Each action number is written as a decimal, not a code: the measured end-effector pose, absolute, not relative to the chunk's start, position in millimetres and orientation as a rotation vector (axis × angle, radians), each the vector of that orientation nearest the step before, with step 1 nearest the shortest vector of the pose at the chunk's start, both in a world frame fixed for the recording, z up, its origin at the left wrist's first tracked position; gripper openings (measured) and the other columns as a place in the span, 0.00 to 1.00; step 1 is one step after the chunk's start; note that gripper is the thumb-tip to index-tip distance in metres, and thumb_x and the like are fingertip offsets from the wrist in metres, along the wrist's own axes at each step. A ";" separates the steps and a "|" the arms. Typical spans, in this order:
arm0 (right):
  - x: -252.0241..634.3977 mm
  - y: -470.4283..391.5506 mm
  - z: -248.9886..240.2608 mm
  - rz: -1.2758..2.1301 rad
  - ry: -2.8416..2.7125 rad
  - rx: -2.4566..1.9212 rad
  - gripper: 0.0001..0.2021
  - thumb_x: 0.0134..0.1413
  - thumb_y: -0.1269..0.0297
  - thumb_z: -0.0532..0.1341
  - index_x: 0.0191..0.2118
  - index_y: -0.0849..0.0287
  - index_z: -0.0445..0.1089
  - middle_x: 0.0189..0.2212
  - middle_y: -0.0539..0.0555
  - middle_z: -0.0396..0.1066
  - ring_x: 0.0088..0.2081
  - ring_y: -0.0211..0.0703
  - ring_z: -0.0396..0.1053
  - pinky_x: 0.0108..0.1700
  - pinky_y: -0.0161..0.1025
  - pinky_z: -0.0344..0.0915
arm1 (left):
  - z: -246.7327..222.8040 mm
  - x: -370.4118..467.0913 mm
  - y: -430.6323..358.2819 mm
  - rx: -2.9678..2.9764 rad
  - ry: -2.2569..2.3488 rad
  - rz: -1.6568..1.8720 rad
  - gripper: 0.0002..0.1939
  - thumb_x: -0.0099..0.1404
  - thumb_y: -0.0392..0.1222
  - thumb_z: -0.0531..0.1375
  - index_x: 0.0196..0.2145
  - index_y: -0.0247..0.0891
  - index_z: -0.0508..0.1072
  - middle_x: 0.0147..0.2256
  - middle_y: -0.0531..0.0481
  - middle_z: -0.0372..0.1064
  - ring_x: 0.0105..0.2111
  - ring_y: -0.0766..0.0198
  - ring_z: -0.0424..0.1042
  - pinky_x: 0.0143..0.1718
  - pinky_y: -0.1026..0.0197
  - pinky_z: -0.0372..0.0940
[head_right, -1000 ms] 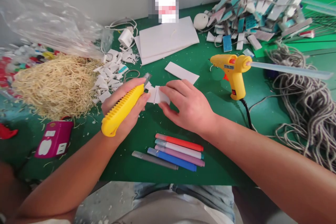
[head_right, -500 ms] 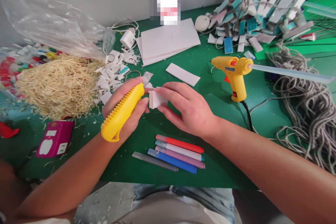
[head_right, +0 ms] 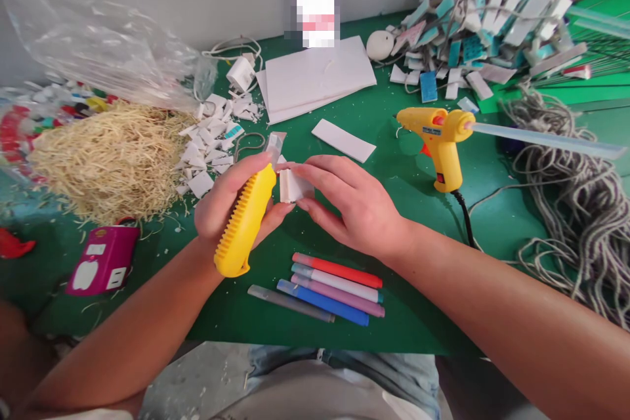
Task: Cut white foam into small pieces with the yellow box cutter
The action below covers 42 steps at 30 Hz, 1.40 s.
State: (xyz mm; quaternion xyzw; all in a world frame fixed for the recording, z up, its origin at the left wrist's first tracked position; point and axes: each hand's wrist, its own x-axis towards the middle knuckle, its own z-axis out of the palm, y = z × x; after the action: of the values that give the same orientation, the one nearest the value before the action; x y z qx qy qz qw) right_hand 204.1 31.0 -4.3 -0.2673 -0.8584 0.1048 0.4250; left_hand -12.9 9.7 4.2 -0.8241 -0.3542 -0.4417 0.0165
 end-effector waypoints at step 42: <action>214.4 31.8 -8.5 0.062 -2.419 -1.075 0.14 0.61 0.67 0.61 0.49 0.67 0.78 0.40 0.64 0.78 0.40 0.53 0.74 0.41 0.48 0.74 | 5.9 -4.8 5.3 -2.631 -1.251 -1.318 0.09 0.66 0.37 0.61 0.45 0.39 0.76 0.37 0.49 0.82 0.34 0.64 0.81 0.39 0.67 0.76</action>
State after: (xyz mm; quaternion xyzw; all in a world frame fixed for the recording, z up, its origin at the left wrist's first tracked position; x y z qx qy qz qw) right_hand 214.4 31.8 -8.5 -0.3937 -0.8859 0.0226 0.2442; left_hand -4.8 5.3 5.9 -0.8225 -0.3911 -0.4119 -0.0278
